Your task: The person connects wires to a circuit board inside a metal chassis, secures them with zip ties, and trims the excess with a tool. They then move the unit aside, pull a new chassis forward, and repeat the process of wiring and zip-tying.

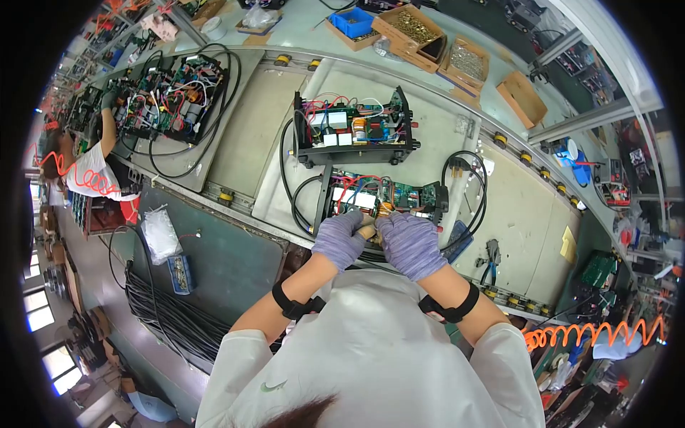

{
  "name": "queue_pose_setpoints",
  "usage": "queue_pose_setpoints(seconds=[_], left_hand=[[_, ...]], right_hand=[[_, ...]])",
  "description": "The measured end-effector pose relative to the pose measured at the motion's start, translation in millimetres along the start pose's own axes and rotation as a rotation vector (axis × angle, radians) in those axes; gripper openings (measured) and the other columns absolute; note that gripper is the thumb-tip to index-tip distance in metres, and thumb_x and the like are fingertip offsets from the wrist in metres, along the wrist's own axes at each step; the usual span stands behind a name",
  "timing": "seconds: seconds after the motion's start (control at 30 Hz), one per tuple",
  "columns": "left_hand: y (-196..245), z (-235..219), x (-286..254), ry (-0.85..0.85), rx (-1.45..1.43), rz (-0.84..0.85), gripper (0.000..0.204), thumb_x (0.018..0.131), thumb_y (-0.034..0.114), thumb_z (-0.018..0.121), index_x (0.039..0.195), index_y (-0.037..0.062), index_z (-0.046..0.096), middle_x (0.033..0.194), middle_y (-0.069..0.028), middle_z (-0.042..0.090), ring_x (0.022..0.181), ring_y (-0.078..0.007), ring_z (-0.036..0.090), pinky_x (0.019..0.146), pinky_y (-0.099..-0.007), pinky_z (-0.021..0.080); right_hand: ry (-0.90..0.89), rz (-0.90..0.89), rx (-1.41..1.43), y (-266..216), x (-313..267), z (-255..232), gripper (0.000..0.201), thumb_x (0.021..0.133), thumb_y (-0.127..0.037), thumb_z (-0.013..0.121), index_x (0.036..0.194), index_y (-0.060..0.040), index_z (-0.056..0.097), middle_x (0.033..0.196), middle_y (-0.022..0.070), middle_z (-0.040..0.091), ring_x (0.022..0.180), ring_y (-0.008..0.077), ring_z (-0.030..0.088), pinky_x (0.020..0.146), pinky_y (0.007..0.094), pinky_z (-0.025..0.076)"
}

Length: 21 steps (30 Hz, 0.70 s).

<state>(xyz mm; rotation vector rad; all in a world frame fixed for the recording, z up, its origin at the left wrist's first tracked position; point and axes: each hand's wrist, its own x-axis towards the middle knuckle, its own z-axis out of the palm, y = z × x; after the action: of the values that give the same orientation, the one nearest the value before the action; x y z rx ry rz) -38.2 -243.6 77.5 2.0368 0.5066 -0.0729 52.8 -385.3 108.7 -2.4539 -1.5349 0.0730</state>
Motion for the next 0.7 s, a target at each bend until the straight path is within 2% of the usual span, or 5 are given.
queue_pose_setpoints(seconds=[0.27,0.4,0.47,0.57,0.7], left_hand=[[-29.9,-0.1,0.9,-0.06,0.009,0.061,0.021,0.08,0.018,0.066,0.098,0.0068,0.065,0.091,-0.0178,0.066,0.085,-0.0356,0.063,0.075,-0.0414,0.05],[-62.8,-2.7,12.5,0.261,0.299,0.149,0.029,0.078,0.019,0.065,0.107,0.0122,0.064,0.101,-0.0131,0.062,0.097,-0.0329,0.055,0.087,-0.0436,0.045],[-73.3,-6.7,14.7,0.418,0.423,0.065,0.048,0.077,0.022,0.066,0.123,0.0152,0.055,0.118,-0.0136,0.055,0.111,-0.0343,0.047,0.095,-0.047,0.038],[-98.9,3.3,24.4,0.378,0.424,-0.053,0.064,0.076,0.023,0.067,0.135,0.0175,0.041,0.13,-0.0147,0.045,0.118,-0.0373,0.04,0.1,-0.0497,0.033],[-113.5,6.3,28.1,0.329,0.353,-0.019,0.07,0.076,0.024,0.066,0.139,0.0187,0.036,0.132,-0.016,0.043,0.118,-0.039,0.04,0.101,-0.0498,0.032]], right_hand=[[-0.029,0.051,0.149,-2.7,3.8,14.5,0.017,0.071,-0.014,0.064,0.087,-0.0108,0.066,0.081,0.0078,0.064,0.073,0.0277,0.062,0.064,0.0389,0.05],[0.101,0.29,0.174,46.8,10.2,29.9,0.016,0.072,-0.014,0.065,0.087,-0.0139,0.067,0.084,0.0085,0.063,0.079,0.0292,0.061,0.07,0.0387,0.05],[-0.085,0.391,-0.125,82.8,17.1,44.9,0.014,0.072,-0.017,0.066,0.086,-0.0151,0.068,0.093,0.0083,0.063,0.09,0.028,0.059,0.078,0.0378,0.048],[-0.357,0.426,-0.319,96.9,28.6,65.7,0.016,0.072,-0.023,0.067,0.087,-0.0166,0.07,0.101,0.005,0.062,0.1,0.0251,0.055,0.086,0.0403,0.044],[-0.447,0.352,-0.482,95.4,32.2,94.9,0.023,0.071,-0.029,0.068,0.092,-0.0193,0.072,0.102,0.0011,0.063,0.106,0.0218,0.053,0.093,0.0467,0.037]])
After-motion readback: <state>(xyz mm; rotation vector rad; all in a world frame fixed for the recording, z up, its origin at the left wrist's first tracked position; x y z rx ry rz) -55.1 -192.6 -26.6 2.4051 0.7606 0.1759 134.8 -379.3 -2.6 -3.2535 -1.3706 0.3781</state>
